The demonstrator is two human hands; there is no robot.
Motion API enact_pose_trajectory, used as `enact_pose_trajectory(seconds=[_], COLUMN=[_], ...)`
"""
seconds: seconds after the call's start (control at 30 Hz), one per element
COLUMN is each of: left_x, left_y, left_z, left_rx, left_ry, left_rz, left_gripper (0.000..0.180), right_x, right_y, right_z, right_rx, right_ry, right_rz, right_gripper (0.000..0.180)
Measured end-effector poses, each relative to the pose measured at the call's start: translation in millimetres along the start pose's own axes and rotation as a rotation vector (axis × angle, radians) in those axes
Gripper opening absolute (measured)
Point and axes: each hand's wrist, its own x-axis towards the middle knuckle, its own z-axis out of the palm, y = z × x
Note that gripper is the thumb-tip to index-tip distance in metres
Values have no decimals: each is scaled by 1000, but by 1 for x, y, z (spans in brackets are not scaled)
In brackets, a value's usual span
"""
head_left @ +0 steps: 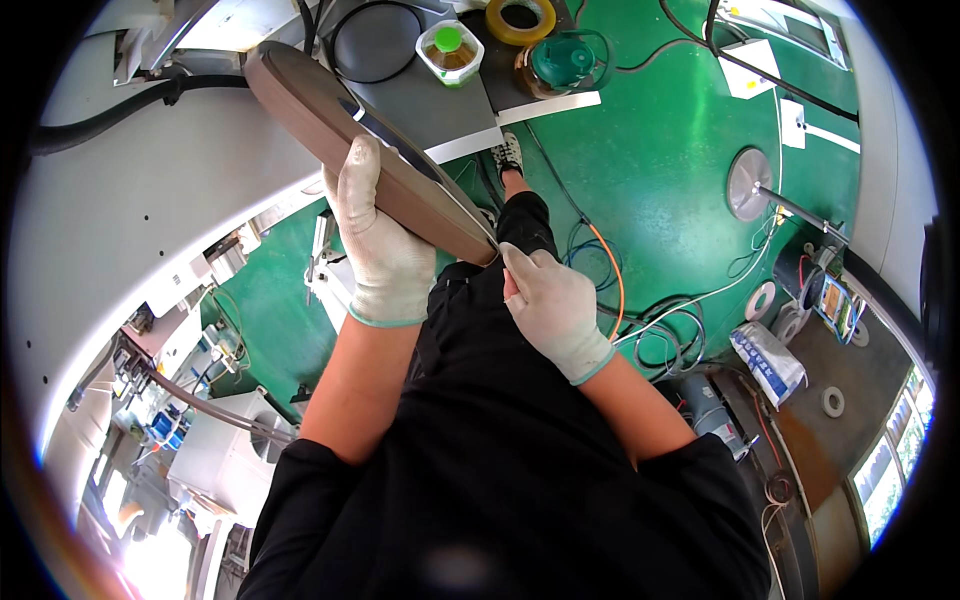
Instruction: The person prepares a roll of material by taping the end, feeds the material through the guide rollers and tensioners of an industrial machine, then moves to another part of the factory to retrieve a wooden board and feeds it into a large processing machine.
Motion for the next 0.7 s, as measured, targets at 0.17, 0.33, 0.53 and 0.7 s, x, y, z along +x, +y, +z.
enact_pose_trajectory(seconds=[0.17,0.33,0.53,0.7], left_x=[0,-9,-1,-8], left_y=[-4,-8,2,17], left_z=[1,6,1,-22], left_rx=[-26,-9,-36,11], left_ry=[15,29,-57,-94], left_rz=[-14,-30,2,-9], left_gripper=[29,27,27,38], right_x=[3,13,18,20], right_y=[-7,10,47,37], right_z=[-5,11,38,17], right_rx=[-46,-106,-100,81], right_ry=[-43,-69,-43,67], right_rz=[32,52,78,22], right_gripper=[33,30,26,25])
